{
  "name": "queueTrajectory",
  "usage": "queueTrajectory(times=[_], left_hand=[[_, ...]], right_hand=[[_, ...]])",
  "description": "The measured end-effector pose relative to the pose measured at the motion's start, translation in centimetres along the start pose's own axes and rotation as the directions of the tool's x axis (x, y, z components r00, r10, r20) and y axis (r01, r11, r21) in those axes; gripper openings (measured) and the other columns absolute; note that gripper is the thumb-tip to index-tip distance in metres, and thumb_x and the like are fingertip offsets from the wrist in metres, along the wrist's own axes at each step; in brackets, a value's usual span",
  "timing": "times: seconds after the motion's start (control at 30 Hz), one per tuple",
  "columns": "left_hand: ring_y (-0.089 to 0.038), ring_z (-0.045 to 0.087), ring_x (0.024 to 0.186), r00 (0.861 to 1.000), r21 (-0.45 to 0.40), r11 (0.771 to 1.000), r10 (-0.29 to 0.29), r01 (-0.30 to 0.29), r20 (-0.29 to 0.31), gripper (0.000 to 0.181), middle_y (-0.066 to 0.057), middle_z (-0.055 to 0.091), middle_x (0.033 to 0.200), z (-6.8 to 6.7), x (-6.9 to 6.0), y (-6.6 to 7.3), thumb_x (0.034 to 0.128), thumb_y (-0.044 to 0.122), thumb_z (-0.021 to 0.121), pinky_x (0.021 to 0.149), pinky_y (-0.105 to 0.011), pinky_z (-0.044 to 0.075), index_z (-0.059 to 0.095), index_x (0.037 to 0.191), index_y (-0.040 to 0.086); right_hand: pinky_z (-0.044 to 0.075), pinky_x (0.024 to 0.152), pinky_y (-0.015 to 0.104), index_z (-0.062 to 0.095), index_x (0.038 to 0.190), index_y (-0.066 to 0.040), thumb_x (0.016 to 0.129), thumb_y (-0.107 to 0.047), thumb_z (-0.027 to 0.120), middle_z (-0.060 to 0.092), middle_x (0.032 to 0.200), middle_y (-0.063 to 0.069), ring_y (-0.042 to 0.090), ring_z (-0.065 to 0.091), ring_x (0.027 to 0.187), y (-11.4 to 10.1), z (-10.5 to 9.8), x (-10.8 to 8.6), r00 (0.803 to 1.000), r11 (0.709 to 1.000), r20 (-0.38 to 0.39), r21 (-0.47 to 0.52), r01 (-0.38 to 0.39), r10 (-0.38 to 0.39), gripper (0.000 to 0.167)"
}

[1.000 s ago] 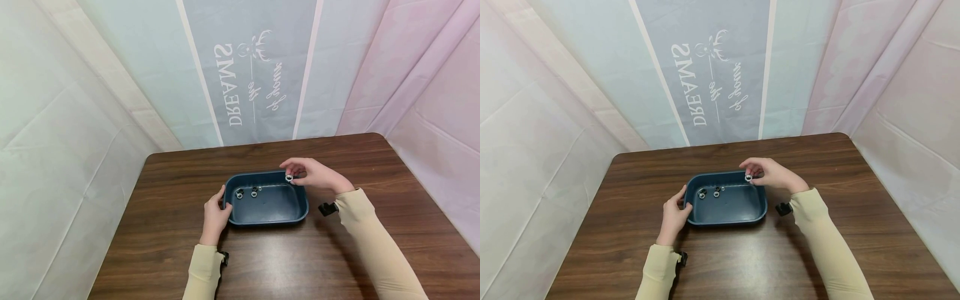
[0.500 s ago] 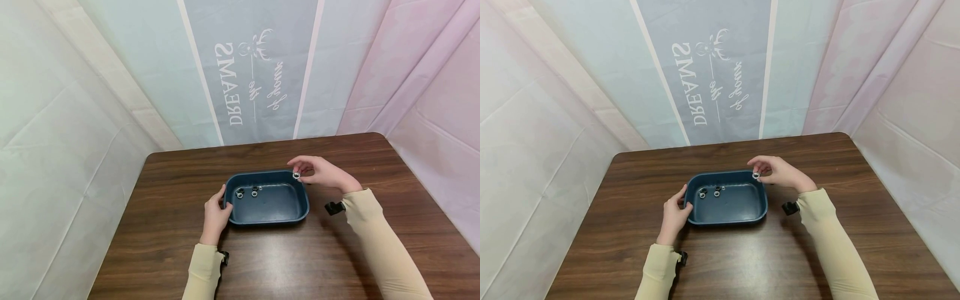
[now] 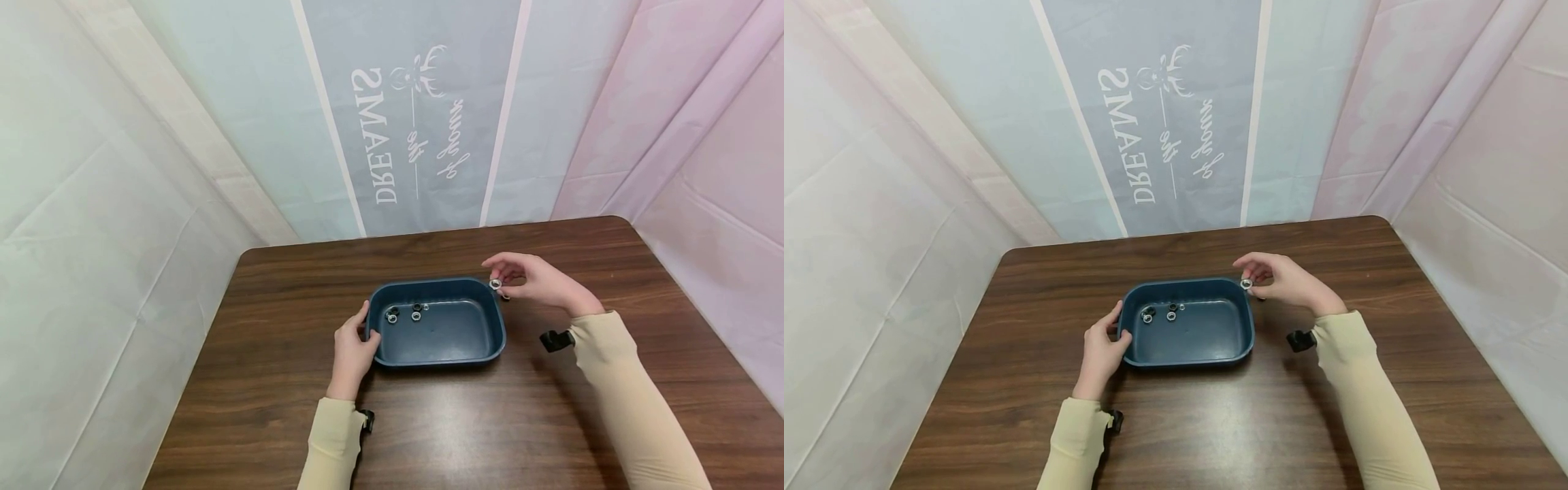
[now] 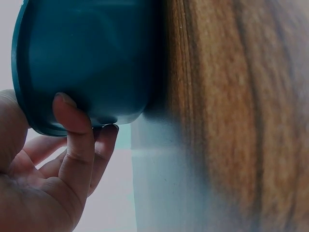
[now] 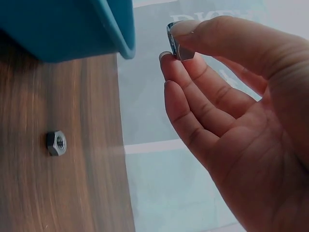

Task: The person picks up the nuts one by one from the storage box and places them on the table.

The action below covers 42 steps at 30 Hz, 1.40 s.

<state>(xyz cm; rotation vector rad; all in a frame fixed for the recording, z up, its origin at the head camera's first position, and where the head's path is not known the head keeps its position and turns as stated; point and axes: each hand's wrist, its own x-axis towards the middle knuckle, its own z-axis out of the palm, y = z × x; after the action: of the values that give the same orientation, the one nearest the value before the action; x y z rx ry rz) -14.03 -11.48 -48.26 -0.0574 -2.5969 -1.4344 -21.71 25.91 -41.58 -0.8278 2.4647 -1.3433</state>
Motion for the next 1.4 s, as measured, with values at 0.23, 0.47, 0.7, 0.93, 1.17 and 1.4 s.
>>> queueTrajectory(times=[0.23, 0.47, 0.7, 0.93, 1.17, 1.4], left_hand=[[-0.019, 0.060, 0.088, 1.000, 0.003, 1.000, -0.012, 0.012, 0.003, 0.059, -0.010, 0.064, 0.116, 0.1, 0.0, 0.1, 0.0815, -0.004, 0.063, 0.055, -0.027, 0.045, 0.051, 0.139, 0.008], [-0.019, 0.060, 0.089, 1.000, 0.007, 1.000, -0.001, 0.001, -0.012, 0.059, -0.011, 0.064, 0.118, 0.1, 0.1, -0.1, 0.0806, -0.005, 0.062, 0.056, -0.027, 0.044, 0.053, 0.138, 0.008], [-0.019, 0.060, 0.089, 1.000, 0.012, 1.000, 0.004, -0.003, -0.017, 0.060, -0.011, 0.063, 0.120, 0.1, 0.0, -0.1, 0.0803, -0.004, 0.062, 0.057, -0.027, 0.045, 0.053, 0.138, 0.008], [-0.020, 0.060, 0.088, 1.000, 0.006, 1.000, 0.003, -0.003, -0.012, 0.059, -0.012, 0.063, 0.119, 0.1, 0.0, 0.0, 0.0807, -0.004, 0.062, 0.055, -0.027, 0.044, 0.052, 0.138, 0.007], [-0.019, 0.059, 0.089, 1.000, 0.008, 1.000, -0.007, 0.007, -0.002, 0.059, -0.011, 0.062, 0.121, 0.0, 0.0, 0.2, 0.0812, -0.004, 0.062, 0.054, -0.027, 0.044, 0.052, 0.138, 0.008], [-0.022, 0.060, 0.092, 1.000, 0.000, 1.000, -0.009, 0.009, 0.001, 0.060, -0.012, 0.061, 0.123, -0.1, -0.1, 0.2, 0.0812, -0.004, 0.062, 0.054, -0.027, 0.043, 0.051, 0.139, 0.009]], right_hand=[[0.052, 0.079, 0.033, 0.057, 0.125, -0.008, 0.081, 0.007, 0.069, 0.061, 0.099, 0.012, 0.025, 0.060, 0.090, 1.0, -0.4, -0.8, 0.999, 1.000, -0.043, 0.023, 0.003, -0.002, 0.048], [0.052, 0.079, 0.032, 0.056, 0.126, -0.007, 0.083, 0.005, 0.068, 0.061, 0.099, 0.011, 0.024, 0.060, 0.089, 2.1, -0.8, -1.6, 0.997, 1.000, -0.070, -0.015, -0.026, 0.025, 0.047], [0.051, 0.077, 0.028, 0.055, 0.126, -0.006, 0.083, 0.005, 0.069, 0.061, 0.099, 0.013, 0.024, 0.059, 0.088, 3.3, -1.0, -2.3, 0.994, 0.998, -0.100, -0.020, -0.057, 0.055, 0.047], [0.051, 0.075, 0.025, 0.055, 0.126, -0.002, 0.083, 0.004, 0.069, 0.061, 0.100, 0.016, 0.023, 0.059, 0.089, 4.3, -1.1, -2.9, 0.990, 0.997, -0.118, 0.001, -0.071, 0.071, 0.046], [0.050, 0.075, 0.023, 0.053, 0.127, 0.005, 0.083, 0.006, 0.068, 0.061, 0.100, 0.017, 0.025, 0.058, 0.089, 5.5, -0.9, -3.1, 0.987, 0.996, -0.138, -0.007, -0.085, 0.083, 0.047], [0.049, 0.074, 0.024, 0.053, 0.128, 0.004, 0.082, 0.006, 0.069, 0.061, 0.100, 0.015, 0.028, 0.058, 0.089, 6.0, -0.8, -3.4, 0.985, 0.995, -0.148, -0.033, -0.096, 0.090, 0.048]])
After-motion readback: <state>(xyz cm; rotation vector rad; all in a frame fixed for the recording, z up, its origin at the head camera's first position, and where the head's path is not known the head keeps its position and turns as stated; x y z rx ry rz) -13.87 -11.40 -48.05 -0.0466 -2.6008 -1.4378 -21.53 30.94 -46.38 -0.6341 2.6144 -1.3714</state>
